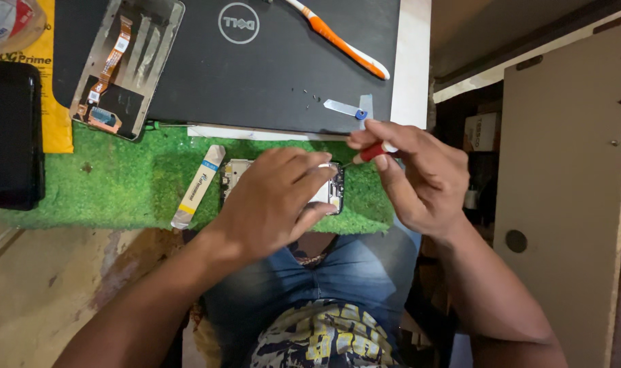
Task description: The person disassembles a smartphone, removes the battery and internal components, cleans a small circuit board with a cotton swab, and reassembles the phone using a screwdriver and prying tool.
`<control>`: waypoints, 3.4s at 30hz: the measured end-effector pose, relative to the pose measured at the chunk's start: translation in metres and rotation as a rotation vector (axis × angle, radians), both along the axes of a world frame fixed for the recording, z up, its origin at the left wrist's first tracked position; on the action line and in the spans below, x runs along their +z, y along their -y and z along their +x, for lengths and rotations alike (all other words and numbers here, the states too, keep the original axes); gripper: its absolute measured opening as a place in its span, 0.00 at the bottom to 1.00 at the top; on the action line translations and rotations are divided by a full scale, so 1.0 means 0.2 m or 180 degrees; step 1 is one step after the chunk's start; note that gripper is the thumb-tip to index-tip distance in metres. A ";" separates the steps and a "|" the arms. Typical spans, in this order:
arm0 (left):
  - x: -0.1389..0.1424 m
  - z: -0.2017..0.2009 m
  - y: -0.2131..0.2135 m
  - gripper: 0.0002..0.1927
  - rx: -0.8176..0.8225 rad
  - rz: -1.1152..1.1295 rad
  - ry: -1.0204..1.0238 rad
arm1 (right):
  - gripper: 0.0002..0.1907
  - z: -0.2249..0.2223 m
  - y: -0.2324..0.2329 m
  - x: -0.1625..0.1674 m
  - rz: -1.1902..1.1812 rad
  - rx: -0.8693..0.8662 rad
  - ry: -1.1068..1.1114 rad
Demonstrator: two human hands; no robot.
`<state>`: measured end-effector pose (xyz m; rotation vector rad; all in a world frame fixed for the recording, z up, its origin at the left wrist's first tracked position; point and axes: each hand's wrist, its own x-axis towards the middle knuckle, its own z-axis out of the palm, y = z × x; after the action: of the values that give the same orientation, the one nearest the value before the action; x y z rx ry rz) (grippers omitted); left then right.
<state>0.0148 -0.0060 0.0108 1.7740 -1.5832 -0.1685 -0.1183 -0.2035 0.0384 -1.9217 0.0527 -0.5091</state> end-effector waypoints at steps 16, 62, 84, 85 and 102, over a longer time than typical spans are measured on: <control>0.04 0.03 0.11 0.06 0.0273 -0.0035 -0.0268 | 0.16 -0.01 0.00 -0.01 -0.0418 -0.0261 0.0247; 0.07 0.00 0.21 0.02 0.0177 0.0209 0.1569 | 0.16 -0.08 0.13 -0.04 -0.0208 -0.0630 0.0748; 0.15 0.27 0.12 0.07 0.0817 -0.0222 0.0074 | 0.16 -0.08 0.12 -0.02 -0.0298 -0.0611 0.0554; 0.15 0.27 0.12 0.07 0.0807 -0.0302 0.0068 | 0.16 -0.08 0.12 -0.02 -0.0240 -0.0589 0.0548; -0.01 -0.06 0.00 0.32 0.0038 -0.0032 -0.0077 | 0.18 -0.19 -0.01 -0.03 -0.0822 -0.0474 -0.0133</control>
<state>0.0024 -0.0052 0.0092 1.7670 -1.5534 -0.1754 -0.1558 -0.2016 0.0331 -2.1921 0.1651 -0.5985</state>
